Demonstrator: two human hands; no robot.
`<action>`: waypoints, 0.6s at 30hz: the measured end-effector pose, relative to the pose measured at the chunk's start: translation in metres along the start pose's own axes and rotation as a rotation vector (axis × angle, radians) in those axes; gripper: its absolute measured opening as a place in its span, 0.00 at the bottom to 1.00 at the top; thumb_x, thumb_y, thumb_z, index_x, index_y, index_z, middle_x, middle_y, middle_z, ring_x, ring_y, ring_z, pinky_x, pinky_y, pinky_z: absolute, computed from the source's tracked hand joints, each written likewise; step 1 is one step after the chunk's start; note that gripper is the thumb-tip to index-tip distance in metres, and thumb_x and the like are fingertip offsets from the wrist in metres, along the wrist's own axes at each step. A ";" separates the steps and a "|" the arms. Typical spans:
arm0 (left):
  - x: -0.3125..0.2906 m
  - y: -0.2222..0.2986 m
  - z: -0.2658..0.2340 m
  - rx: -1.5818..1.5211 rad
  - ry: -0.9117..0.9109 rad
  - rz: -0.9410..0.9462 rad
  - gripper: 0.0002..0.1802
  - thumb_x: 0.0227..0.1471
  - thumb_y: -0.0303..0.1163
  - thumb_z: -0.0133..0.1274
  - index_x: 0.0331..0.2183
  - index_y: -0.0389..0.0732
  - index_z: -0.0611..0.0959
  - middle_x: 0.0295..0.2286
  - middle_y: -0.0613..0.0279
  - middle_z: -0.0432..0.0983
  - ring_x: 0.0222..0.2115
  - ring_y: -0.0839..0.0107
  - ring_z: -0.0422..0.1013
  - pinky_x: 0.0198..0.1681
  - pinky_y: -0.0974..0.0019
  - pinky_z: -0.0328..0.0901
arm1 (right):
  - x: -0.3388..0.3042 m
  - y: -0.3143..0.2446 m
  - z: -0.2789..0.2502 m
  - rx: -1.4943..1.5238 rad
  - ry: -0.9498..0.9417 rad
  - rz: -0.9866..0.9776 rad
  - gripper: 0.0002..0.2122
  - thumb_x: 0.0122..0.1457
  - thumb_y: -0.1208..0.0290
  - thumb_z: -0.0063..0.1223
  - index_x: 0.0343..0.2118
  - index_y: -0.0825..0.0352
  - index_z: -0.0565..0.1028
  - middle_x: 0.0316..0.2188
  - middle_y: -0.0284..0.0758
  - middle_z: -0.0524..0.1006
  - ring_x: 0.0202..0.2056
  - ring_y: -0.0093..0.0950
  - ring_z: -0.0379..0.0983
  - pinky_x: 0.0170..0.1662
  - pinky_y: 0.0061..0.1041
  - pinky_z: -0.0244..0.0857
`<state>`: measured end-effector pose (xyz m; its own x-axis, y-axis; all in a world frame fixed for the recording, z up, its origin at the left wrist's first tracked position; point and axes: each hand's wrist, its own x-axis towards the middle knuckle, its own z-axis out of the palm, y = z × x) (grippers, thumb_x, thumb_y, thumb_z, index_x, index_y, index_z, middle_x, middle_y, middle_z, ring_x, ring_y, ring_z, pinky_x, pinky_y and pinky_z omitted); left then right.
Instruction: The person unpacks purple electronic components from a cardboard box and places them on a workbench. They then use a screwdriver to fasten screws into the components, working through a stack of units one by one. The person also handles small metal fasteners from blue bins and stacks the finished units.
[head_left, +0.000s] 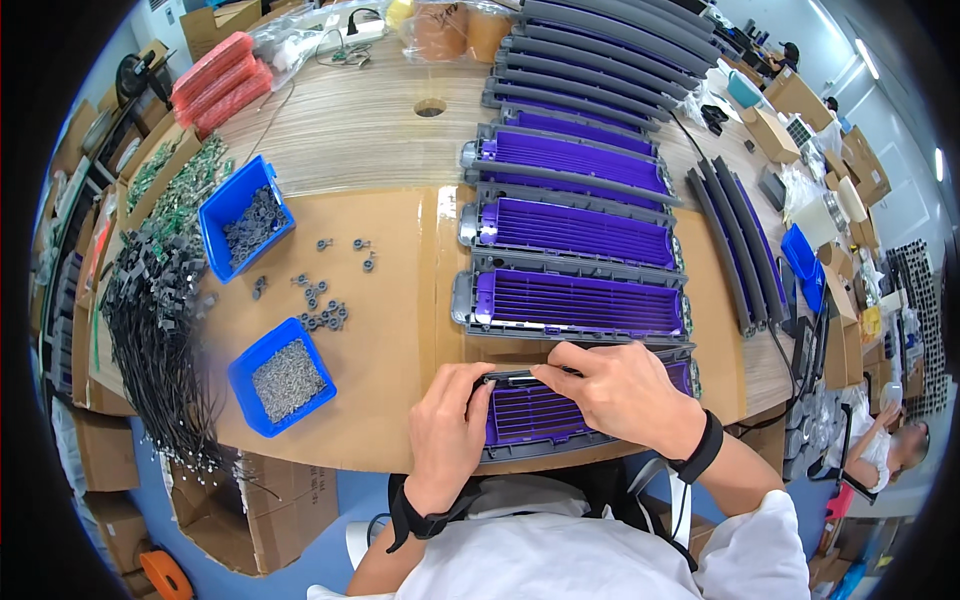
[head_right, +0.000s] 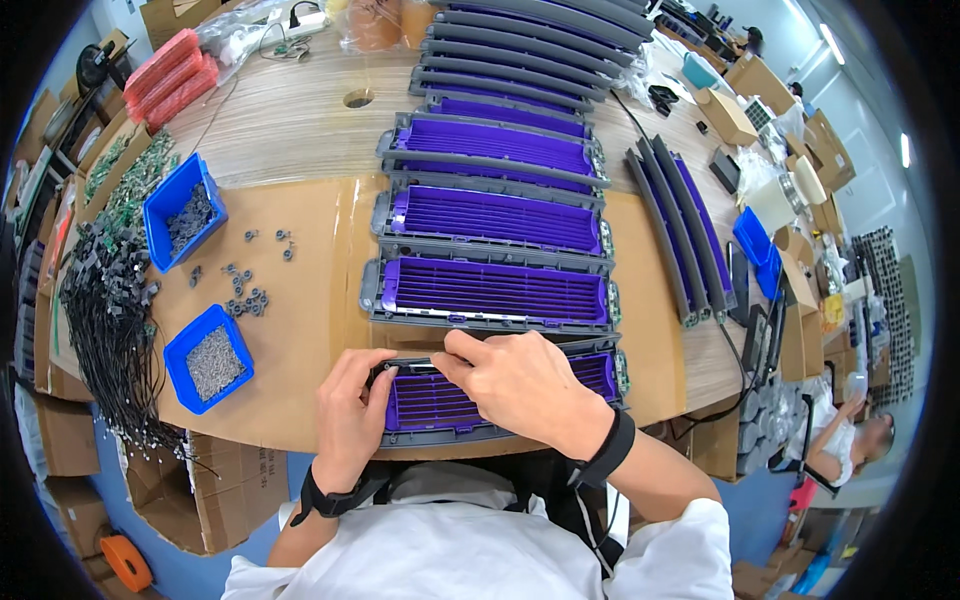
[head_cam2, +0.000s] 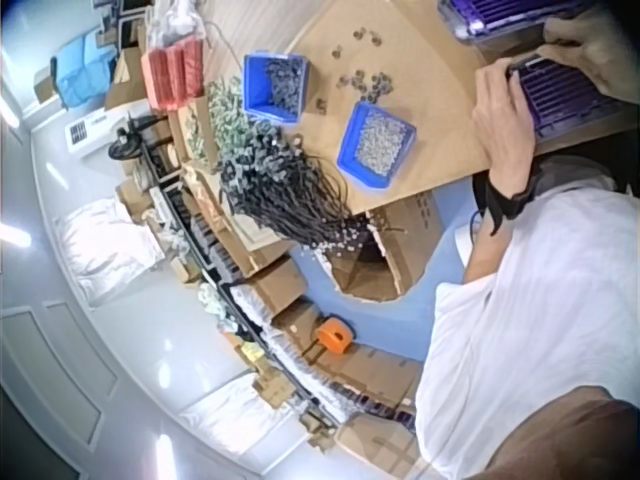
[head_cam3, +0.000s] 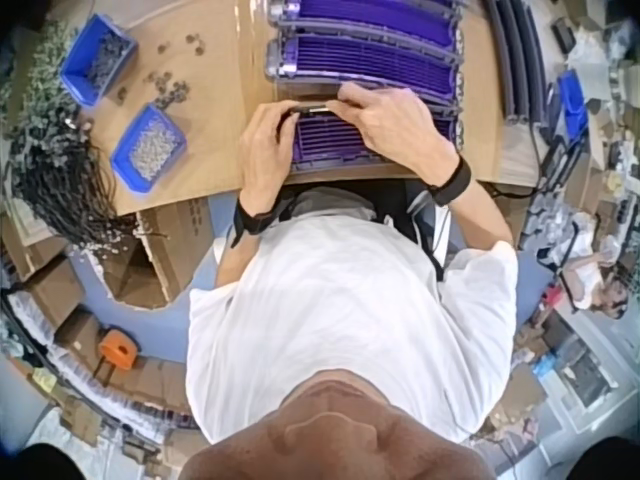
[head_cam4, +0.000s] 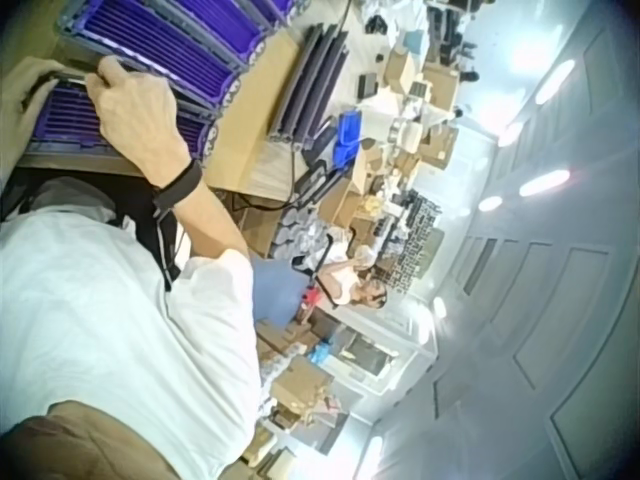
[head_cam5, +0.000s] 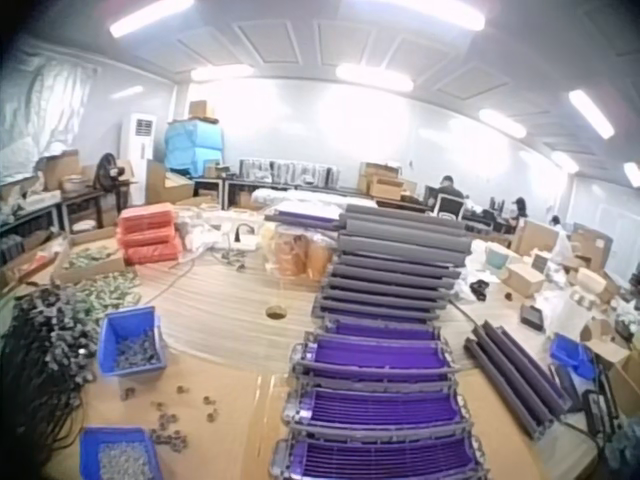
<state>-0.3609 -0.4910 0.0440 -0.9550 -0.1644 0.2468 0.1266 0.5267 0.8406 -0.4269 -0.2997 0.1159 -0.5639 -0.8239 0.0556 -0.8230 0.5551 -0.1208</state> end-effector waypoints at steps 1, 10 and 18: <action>0.000 0.000 0.000 0.005 -0.003 -0.004 0.11 0.50 0.20 0.56 0.38 0.39 0.81 0.30 0.58 0.75 0.22 0.68 0.69 0.24 0.70 0.63 | 0.000 0.000 -0.001 -0.012 -0.021 -0.008 0.17 0.44 0.76 0.57 0.40 0.65 0.77 0.30 0.30 0.68 0.23 0.25 0.75 0.23 0.27 0.71; -0.002 -0.001 -0.001 -0.009 -0.011 -0.016 0.10 0.51 0.22 0.55 0.38 0.40 0.81 0.32 0.56 0.76 0.27 0.59 0.75 0.28 0.63 0.68 | -0.003 -0.004 0.003 -0.039 0.020 -0.021 0.11 0.52 0.73 0.52 0.39 0.65 0.77 0.29 0.31 0.67 0.20 0.25 0.74 0.22 0.28 0.71; -0.002 -0.002 0.000 -0.010 -0.010 0.029 0.11 0.50 0.20 0.55 0.38 0.38 0.81 0.32 0.54 0.76 0.31 0.57 0.75 0.33 0.63 0.69 | -0.034 0.015 0.008 0.077 0.066 0.195 0.12 0.50 0.70 0.61 0.37 0.66 0.75 0.33 0.37 0.70 0.23 0.34 0.75 0.24 0.32 0.69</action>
<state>-0.3596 -0.4916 0.0415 -0.9535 -0.1406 0.2664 0.1571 0.5226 0.8380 -0.4197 -0.2637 0.1047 -0.7172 -0.6912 0.0888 -0.6918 0.6908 -0.2104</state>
